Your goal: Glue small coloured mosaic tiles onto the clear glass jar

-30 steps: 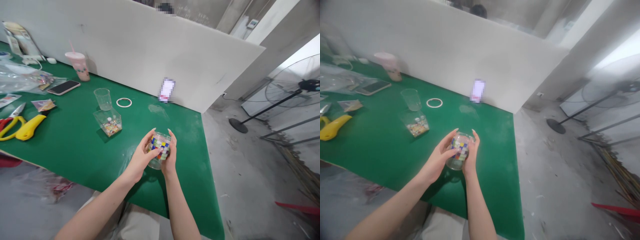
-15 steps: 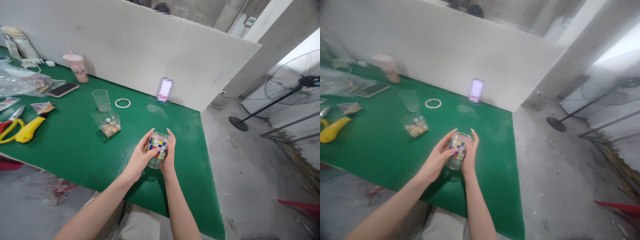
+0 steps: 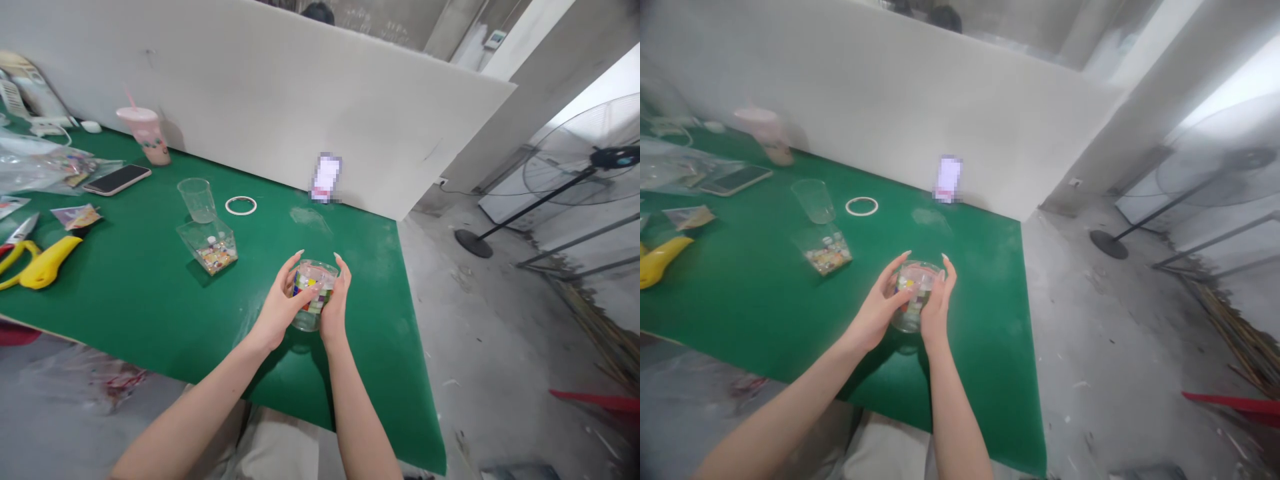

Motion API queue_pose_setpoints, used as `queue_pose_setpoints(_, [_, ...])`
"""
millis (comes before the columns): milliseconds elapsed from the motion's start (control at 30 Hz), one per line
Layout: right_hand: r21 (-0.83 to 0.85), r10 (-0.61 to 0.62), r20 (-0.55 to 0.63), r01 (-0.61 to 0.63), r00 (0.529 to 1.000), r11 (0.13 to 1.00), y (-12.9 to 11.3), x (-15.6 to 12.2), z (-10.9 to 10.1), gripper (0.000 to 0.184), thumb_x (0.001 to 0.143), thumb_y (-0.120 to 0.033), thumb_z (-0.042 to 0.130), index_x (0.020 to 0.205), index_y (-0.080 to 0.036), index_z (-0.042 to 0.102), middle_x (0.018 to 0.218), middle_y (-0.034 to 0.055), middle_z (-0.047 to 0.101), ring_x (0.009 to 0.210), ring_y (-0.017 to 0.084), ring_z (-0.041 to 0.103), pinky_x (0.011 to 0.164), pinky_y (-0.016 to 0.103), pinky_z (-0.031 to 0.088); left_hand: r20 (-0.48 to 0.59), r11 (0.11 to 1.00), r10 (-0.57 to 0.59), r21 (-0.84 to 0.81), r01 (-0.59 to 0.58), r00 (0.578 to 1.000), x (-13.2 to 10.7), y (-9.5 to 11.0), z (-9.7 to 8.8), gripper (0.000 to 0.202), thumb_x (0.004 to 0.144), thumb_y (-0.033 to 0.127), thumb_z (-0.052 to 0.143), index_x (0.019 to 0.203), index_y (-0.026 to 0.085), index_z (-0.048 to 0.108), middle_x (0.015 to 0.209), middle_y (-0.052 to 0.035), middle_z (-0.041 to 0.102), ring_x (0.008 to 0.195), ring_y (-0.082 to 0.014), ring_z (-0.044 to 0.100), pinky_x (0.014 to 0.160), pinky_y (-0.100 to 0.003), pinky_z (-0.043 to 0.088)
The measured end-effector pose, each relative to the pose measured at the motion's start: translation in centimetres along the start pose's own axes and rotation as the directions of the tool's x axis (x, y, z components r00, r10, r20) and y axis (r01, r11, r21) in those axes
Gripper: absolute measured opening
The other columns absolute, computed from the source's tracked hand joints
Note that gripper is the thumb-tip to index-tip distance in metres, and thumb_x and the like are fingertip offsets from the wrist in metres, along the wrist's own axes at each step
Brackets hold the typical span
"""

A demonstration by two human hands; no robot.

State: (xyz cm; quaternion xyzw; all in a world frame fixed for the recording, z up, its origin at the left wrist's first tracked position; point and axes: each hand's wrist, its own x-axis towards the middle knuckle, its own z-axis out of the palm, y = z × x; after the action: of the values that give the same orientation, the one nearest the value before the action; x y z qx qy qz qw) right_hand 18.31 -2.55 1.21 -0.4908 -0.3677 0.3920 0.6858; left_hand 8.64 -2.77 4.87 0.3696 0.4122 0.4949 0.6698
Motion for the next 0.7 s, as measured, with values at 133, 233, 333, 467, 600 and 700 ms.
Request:
queue_pose_setpoints(133, [-0.026,0.006,-0.04,-0.007,0.999,1.0,0.2,-0.2,0.2,0.051,0.089,-0.056,0.037,0.129,-0.024,0.043,0.13,0.0094,0.053,0.107,0.02,0.058,0.095,0.039,0.041,0.008,1.0,-0.009,-0.016,0.009,1.0,0.1,0.0,-0.1,0.075,0.071,0.032,0.075,0.138,0.029,0.042,0.132,-0.0064,0.058,0.125,-0.0275,0.051,0.104,-0.037,0.043])
queue_pose_setpoints(233, [-0.042,0.025,-0.057,-0.027,0.998,0.999,0.2,-0.3,0.3,0.051,0.09,-0.057,0.036,0.129,-0.024,0.043,0.13,0.0096,0.052,0.107,0.02,0.058,0.098,0.041,0.04,0.01,0.999,-0.022,-0.035,0.022,1.0,0.2,-0.2,-0.2,0.074,0.069,0.034,0.077,0.136,0.029,0.045,0.132,-0.0059,0.058,0.127,-0.0283,0.049,0.105,-0.037,0.042])
queue_pose_setpoints(333, [-0.02,0.061,-0.014,-0.062,0.998,0.998,0.1,-0.4,0.4,0.052,0.09,-0.056,0.037,0.131,-0.024,0.04,0.112,0.0081,0.062,0.1,0.021,0.061,0.095,0.042,0.043,0.036,0.997,-0.03,-0.063,0.032,0.999,0.3,-0.6,-0.7,0.071,0.07,0.035,0.077,0.134,0.031,0.048,0.139,-0.004,0.052,0.131,-0.0278,0.045,0.107,-0.035,0.039])
queue_pose_setpoints(467, [-0.032,0.099,-0.03,-0.099,0.995,0.995,0.2,-0.1,0.3,0.051,0.089,-0.054,0.041,0.13,-0.025,0.041,0.116,0.0081,0.06,0.097,0.02,0.061,0.088,0.04,0.045,0.135,0.983,-0.067,-0.159,0.088,0.989,0.4,-0.6,-1.5,0.062,0.08,0.051,0.063,0.137,0.035,0.045,0.147,-0.0018,0.044,0.133,-0.0269,0.043,0.108,-0.039,0.038])
queue_pose_setpoints(600, [-0.031,0.1,-0.018,-0.101,0.995,0.994,0.1,-0.1,0.4,0.05,0.09,-0.052,0.039,0.13,-0.024,0.041,0.117,0.0084,0.059,0.097,0.019,0.061,0.087,0.038,0.046,0.115,0.981,-0.11,-0.149,0.127,0.987,0.7,-0.3,-1.7,0.063,0.08,0.055,0.061,0.137,0.035,0.044,0.146,-0.0035,0.045,0.132,-0.0273,0.045,0.108,-0.042,0.037])
queue_pose_setpoints(700, [-0.008,0.09,0.036,-0.09,0.995,0.996,-0.1,-0.3,0.6,0.051,0.089,-0.05,0.042,0.132,-0.024,0.036,0.109,0.0072,0.064,0.093,0.02,0.064,0.086,0.038,0.047,0.101,0.985,-0.137,-0.094,0.147,0.985,1.0,-0.3,-1.6,0.066,0.078,0.043,0.069,0.137,0.034,0.043,0.146,-0.004,0.045,0.132,-0.0268,0.044,0.109,-0.039,0.037])
